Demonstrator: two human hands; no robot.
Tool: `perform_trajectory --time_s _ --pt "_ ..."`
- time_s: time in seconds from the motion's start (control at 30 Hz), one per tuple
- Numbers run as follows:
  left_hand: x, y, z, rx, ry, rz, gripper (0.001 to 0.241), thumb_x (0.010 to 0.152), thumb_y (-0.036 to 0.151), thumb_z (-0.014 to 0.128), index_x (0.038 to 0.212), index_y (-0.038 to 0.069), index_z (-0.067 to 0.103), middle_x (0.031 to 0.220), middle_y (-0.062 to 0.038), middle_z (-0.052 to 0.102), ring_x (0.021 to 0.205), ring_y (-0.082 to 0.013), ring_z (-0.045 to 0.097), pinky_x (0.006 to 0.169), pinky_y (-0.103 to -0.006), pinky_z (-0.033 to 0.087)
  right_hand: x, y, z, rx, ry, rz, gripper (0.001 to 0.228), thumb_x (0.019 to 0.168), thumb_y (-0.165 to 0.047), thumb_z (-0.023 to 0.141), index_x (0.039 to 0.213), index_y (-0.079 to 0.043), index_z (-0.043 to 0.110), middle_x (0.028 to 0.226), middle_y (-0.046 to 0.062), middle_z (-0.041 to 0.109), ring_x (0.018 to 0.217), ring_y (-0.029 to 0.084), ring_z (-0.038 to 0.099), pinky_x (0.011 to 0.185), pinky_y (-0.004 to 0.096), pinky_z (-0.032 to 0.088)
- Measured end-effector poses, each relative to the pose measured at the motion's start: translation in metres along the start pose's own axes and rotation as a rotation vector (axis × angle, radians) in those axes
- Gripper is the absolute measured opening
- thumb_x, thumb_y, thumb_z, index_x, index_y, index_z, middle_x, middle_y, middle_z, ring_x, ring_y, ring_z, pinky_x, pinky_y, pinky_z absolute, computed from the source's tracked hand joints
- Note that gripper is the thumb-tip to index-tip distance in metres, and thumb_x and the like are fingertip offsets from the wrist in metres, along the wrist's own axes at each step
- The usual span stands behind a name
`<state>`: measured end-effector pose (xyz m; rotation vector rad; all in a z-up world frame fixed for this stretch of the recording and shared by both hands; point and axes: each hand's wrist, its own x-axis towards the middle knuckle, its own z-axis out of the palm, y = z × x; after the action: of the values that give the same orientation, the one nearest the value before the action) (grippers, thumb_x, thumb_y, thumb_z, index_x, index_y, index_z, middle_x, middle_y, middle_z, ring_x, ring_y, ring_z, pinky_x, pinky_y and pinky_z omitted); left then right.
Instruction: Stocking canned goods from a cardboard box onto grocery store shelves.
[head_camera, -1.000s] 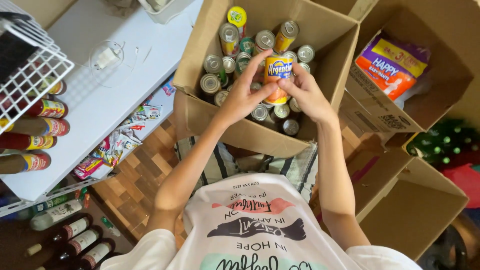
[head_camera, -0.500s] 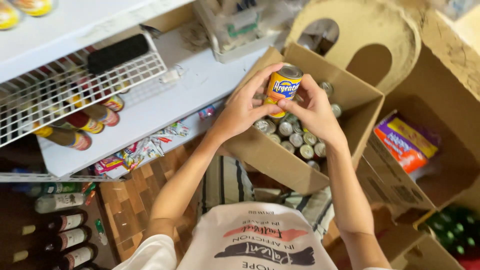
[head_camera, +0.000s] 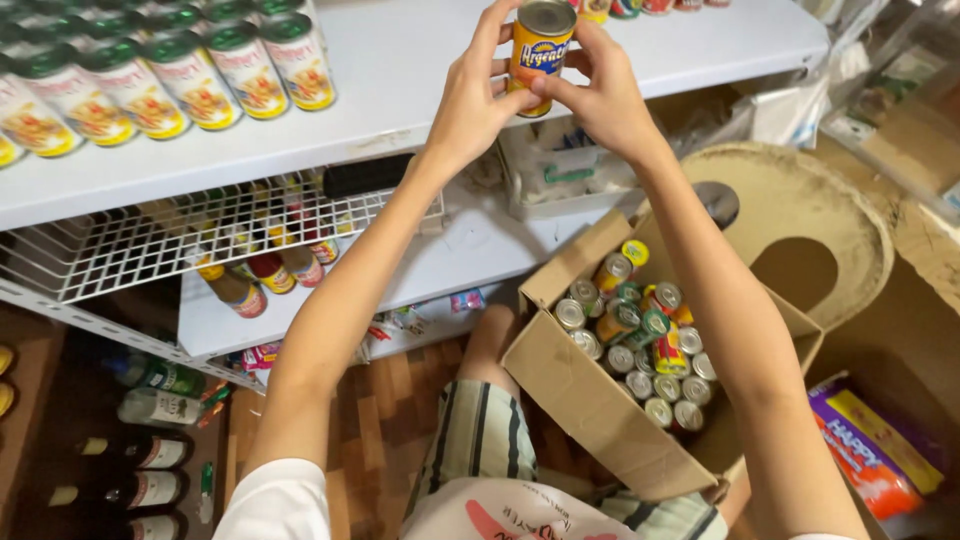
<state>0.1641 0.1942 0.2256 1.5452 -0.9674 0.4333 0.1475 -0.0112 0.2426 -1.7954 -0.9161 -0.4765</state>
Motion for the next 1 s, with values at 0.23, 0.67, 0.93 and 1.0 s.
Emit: perform_trajectory --time_s 0.23,0.67,0.93,1.0 --pt "0.034 -0.079 -0.025 0.049 0.057 -0.084 0.07 0.081 -0.008 0.078 0.142 0.001 0.045 0.143 -0.023 0.059 0.115 -0.0303 0.074 0.09 -0.0378 0.063 0.046 0.058 0.023 0.141 0.038 0.105 0.046 0.095 -0.005 0.076 0.135 0.001 0.054 0.128 0.007 0.065 0.113 0.015 0.068 0.096 0.031 0.06" --pt "0.057 -0.117 -0.036 0.412 0.052 -0.116 0.061 0.086 0.005 0.077 0.133 0.002 0.038 0.123 -0.027 0.065 0.111 -0.0431 0.067 0.089 -0.0476 0.055 0.079 0.12 0.029 -0.014 0.055 0.051 0.051 0.095 -0.007 0.076 0.14 0.002 0.055 0.127 0.01 0.067 0.112 0.017 0.069 0.09 0.032 0.059" --pt "0.112 -0.199 -0.04 0.605 -0.006 -0.287 0.051 0.088 0.005 0.071 0.125 -0.002 0.037 0.121 -0.027 0.064 0.106 -0.0431 0.068 0.086 -0.0481 0.057 0.108 0.167 0.033 -0.304 0.29 0.201 0.051 0.09 -0.014 0.08 0.127 0.004 0.049 0.101 0.015 0.06 0.081 0.02 0.067 0.069 0.033 0.057" --pt "0.124 -0.225 -0.04 0.564 0.004 -0.29 0.048 0.088 0.006 0.07 0.124 -0.002 0.038 0.121 -0.024 0.067 0.107 -0.0391 0.071 0.087 -0.046 0.058 0.117 0.196 0.032 -0.334 0.301 0.09 0.045 0.091 -0.01 0.078 0.12 0.002 0.047 0.104 0.016 0.062 0.089 0.025 0.069 0.072 0.034 0.059"
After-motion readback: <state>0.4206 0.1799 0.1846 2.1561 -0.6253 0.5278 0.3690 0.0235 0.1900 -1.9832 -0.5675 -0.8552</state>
